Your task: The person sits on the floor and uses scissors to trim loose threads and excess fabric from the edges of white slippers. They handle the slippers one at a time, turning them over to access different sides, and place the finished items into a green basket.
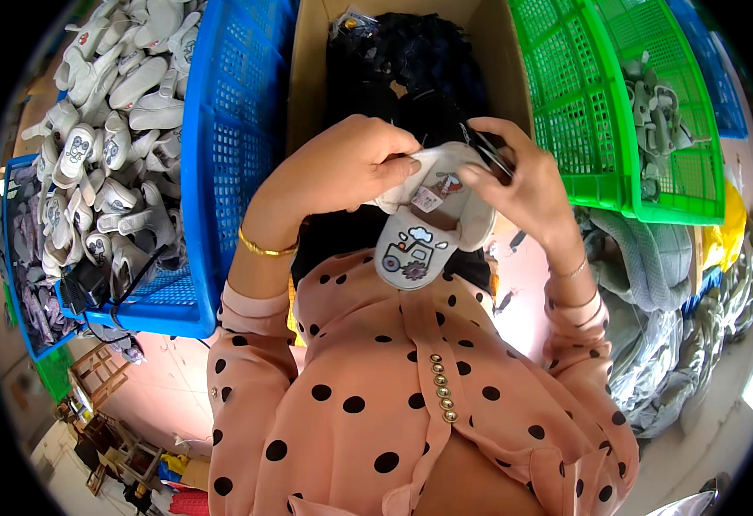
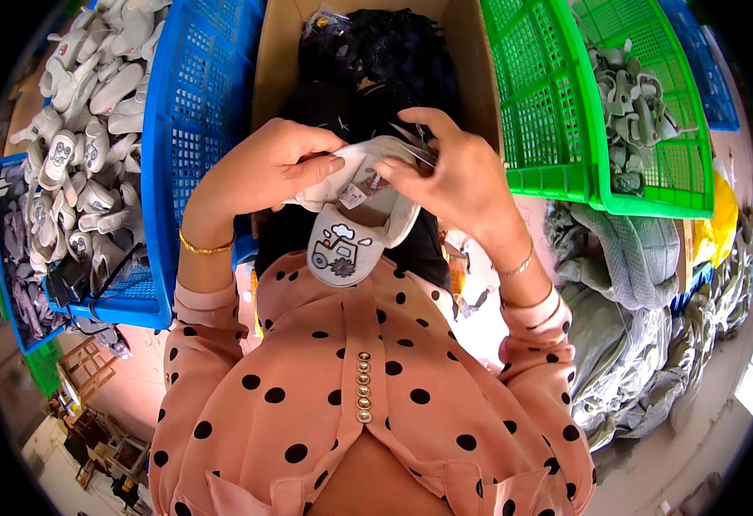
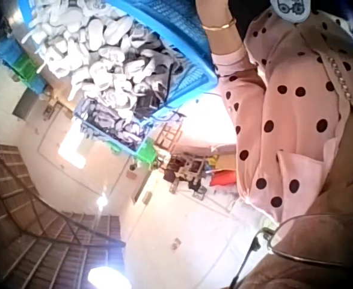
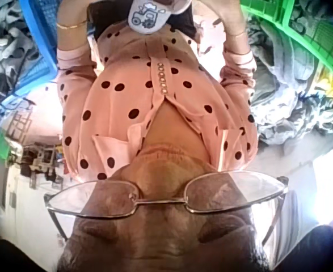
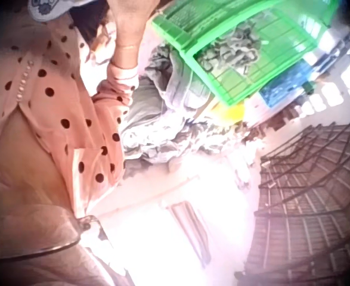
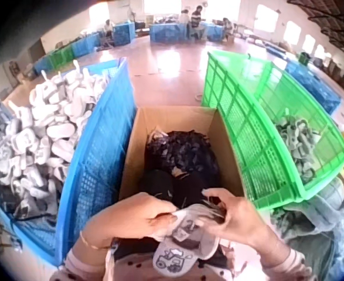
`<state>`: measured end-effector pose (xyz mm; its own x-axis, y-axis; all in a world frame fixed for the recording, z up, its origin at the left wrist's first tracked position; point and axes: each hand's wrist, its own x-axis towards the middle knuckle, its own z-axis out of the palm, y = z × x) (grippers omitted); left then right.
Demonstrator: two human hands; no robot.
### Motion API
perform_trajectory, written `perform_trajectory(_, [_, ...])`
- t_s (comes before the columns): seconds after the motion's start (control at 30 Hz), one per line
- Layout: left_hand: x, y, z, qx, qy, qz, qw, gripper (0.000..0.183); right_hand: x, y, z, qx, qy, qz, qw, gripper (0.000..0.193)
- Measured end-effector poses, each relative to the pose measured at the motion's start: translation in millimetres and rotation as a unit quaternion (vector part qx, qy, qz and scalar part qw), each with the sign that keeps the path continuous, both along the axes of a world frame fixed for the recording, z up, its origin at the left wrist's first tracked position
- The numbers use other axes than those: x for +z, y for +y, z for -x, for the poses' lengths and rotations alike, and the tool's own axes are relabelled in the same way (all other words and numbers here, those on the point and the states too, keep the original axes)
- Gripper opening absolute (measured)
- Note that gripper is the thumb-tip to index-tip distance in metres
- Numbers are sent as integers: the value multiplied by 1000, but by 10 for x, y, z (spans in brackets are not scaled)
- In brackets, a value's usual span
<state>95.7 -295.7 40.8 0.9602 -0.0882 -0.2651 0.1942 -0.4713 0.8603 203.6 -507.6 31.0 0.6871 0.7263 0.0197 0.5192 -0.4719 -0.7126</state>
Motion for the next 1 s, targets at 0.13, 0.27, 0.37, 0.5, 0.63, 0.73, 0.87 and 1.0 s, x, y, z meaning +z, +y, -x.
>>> perform_trajectory(0.13, [-227, -23, -80, -65, -90, -94, 989, 14, -151, -55, -60, 104, 22, 86, 991, 31])
perform_trajectory(0.27, [-326, -191, -22, -22, -198, -235, 952, 11, -630, -228, 42, 43, 118, 48, 991, 25])
perform_trajectory(0.37, [-479, -304, 34, -44, -253, -285, 923, 12, -887, -354, 172, -11, 131, 34, 991, 24])
perform_trajectory(0.5, [-834, -481, 97, -75, -278, -356, 889, 13, -1047, -379, 253, -37, 100, 31, 994, 24])
perform_trajectory(0.63, [-897, -578, 15, -109, -224, -425, 870, 16, -1126, -359, 222, -48, 98, 43, 993, 25])
perform_trajectory(0.73, [-1013, -636, -7, -138, -207, -433, 866, 17, -1088, -309, 229, -46, 73, 57, 995, 26])
perform_trajectory(0.87, [-1072, -536, -38, -70, -206, -219, 951, 15, -1091, -290, 227, -47, 40, 70, 996, 25])
perform_trajectory(1.0, [-748, -48, 95, 217, -202, 201, 934, 15, -965, -311, 181, -18, 79, 89, 993, 23])
